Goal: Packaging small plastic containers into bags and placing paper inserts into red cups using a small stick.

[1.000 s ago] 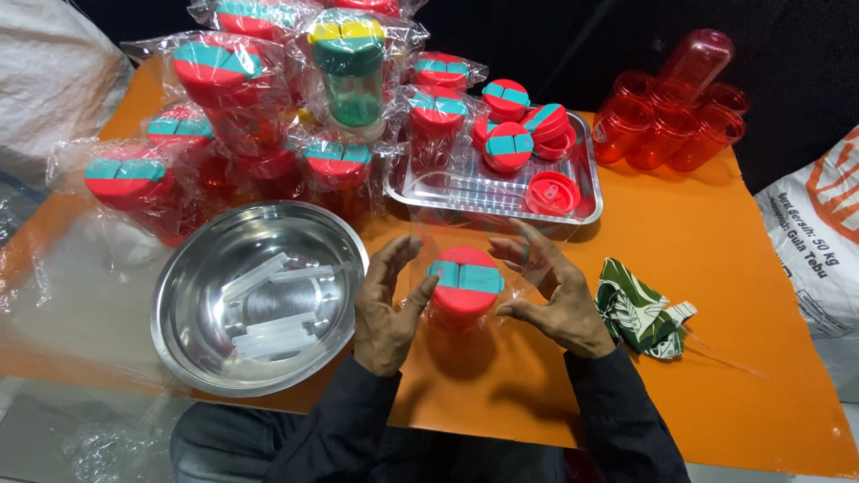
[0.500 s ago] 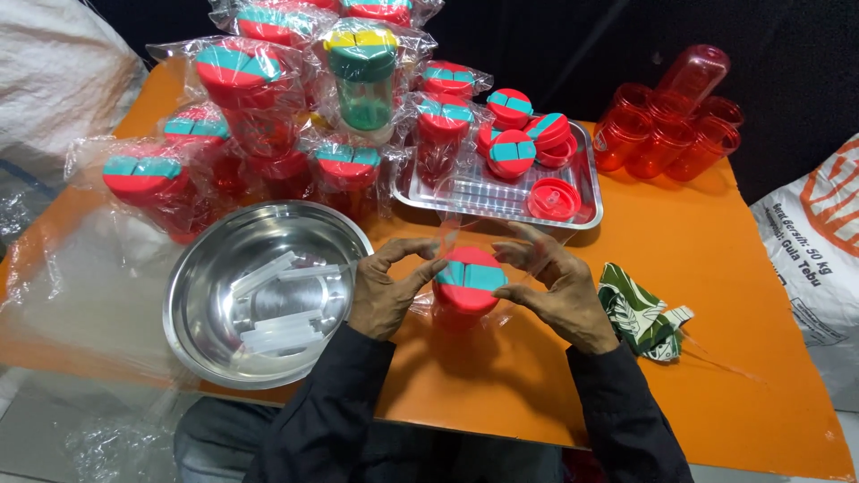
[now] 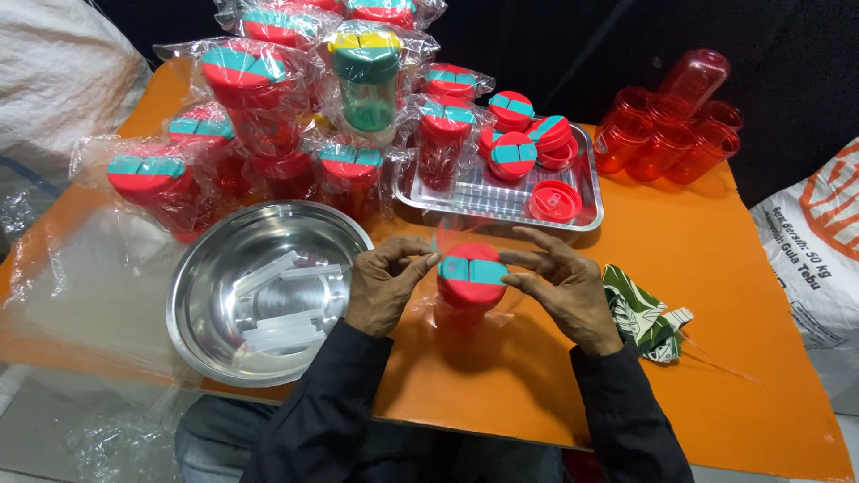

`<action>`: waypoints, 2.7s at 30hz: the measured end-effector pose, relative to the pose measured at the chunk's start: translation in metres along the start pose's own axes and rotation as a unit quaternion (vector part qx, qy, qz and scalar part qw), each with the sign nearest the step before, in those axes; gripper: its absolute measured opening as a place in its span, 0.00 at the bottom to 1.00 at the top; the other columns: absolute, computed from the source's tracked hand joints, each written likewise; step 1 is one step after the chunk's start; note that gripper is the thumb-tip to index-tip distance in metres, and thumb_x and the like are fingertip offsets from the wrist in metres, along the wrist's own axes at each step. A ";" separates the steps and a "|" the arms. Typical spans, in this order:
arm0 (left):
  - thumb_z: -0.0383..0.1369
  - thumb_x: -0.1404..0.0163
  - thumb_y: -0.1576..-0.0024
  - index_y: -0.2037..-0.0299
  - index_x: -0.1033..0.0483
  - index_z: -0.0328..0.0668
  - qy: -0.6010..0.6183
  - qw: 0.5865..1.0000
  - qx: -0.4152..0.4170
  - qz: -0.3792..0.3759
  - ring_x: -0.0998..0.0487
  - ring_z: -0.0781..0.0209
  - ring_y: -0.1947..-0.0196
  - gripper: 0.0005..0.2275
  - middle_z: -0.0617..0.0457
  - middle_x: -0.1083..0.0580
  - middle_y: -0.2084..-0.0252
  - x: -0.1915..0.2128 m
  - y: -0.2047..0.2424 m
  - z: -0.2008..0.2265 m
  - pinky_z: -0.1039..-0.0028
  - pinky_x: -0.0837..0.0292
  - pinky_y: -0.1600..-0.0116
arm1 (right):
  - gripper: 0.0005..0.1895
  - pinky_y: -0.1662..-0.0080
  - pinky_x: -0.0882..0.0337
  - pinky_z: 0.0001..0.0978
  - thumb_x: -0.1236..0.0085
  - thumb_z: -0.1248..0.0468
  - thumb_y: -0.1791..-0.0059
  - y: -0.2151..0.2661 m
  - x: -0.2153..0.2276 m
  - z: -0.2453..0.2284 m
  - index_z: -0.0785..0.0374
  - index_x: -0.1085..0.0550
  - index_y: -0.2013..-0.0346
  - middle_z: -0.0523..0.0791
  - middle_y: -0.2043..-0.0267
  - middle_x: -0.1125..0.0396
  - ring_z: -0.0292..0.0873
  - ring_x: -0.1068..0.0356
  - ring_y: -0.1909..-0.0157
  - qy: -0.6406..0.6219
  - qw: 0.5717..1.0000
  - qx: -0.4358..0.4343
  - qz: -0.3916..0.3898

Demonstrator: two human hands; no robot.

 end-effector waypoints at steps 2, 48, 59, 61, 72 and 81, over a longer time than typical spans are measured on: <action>0.26 0.36 0.47 0.63 0.15 0.35 0.060 0.998 0.019 -0.008 0.29 0.68 0.80 0.05 0.45 0.25 0.74 0.000 0.005 0.001 0.78 0.25 0.72 | 0.28 0.47 0.21 0.45 0.37 0.77 0.55 0.000 -0.007 -0.017 0.70 0.28 0.40 0.57 0.53 0.23 0.43 0.26 0.49 0.029 0.999 0.006 0.017; 0.16 0.34 0.56 0.43 0.33 0.25 0.194 0.940 0.280 -0.021 0.17 0.35 0.70 0.29 0.33 0.27 0.68 0.001 0.029 -0.003 0.48 0.14 0.62 | 0.33 0.49 0.17 0.47 0.39 0.83 0.60 0.028 -0.002 -0.014 0.80 0.35 0.41 0.60 0.42 0.39 0.49 0.27 0.60 -0.060 0.985 -0.090 0.132; 0.27 0.34 0.51 0.44 0.39 0.25 0.132 0.949 0.283 0.035 0.17 0.45 0.78 0.29 0.33 0.22 0.70 0.008 0.062 0.011 0.63 0.15 0.72 | 0.28 0.73 0.21 0.43 0.31 0.61 0.54 0.059 -0.002 -0.012 0.77 0.34 0.50 0.61 0.63 0.32 0.53 0.27 0.79 -0.009 0.945 -0.259 0.200; 0.30 0.34 0.50 0.47 0.37 0.24 0.123 0.946 0.299 0.032 0.17 0.45 0.80 0.27 0.34 0.22 0.71 0.007 0.066 0.010 0.65 0.15 0.73 | 0.22 0.74 0.23 0.41 0.33 0.62 0.52 0.062 -0.003 -0.005 0.78 0.31 0.56 0.61 0.70 0.30 0.52 0.27 0.80 -0.041 0.946 -0.260 0.192; 0.26 0.34 0.50 0.63 0.22 0.20 0.135 0.947 0.292 -0.013 0.15 0.50 0.75 0.13 0.32 0.19 0.74 0.015 0.070 -0.004 0.66 0.15 0.69 | 0.09 0.68 0.19 0.41 0.36 0.69 0.51 0.064 0.003 0.013 0.74 0.27 0.63 0.58 0.77 0.26 0.47 0.23 0.76 -0.071 0.959 -0.237 0.138; 0.18 0.35 0.53 0.62 0.20 0.21 0.121 0.959 0.241 -0.088 0.14 0.52 0.71 0.11 0.33 0.18 0.71 0.026 0.068 -0.017 0.67 0.14 0.65 | 0.12 0.60 0.18 0.46 0.38 0.75 0.53 0.062 0.015 0.030 0.77 0.27 0.56 0.59 0.70 0.24 0.50 0.20 0.68 -0.082 0.971 -0.202 0.094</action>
Point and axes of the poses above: each hand's wrist, its own y-axis away from the middle knuckle, its own x-axis out of the back of the hand, z = x × y, the point moved 5 cm from there along -y, towards the middle knuckle
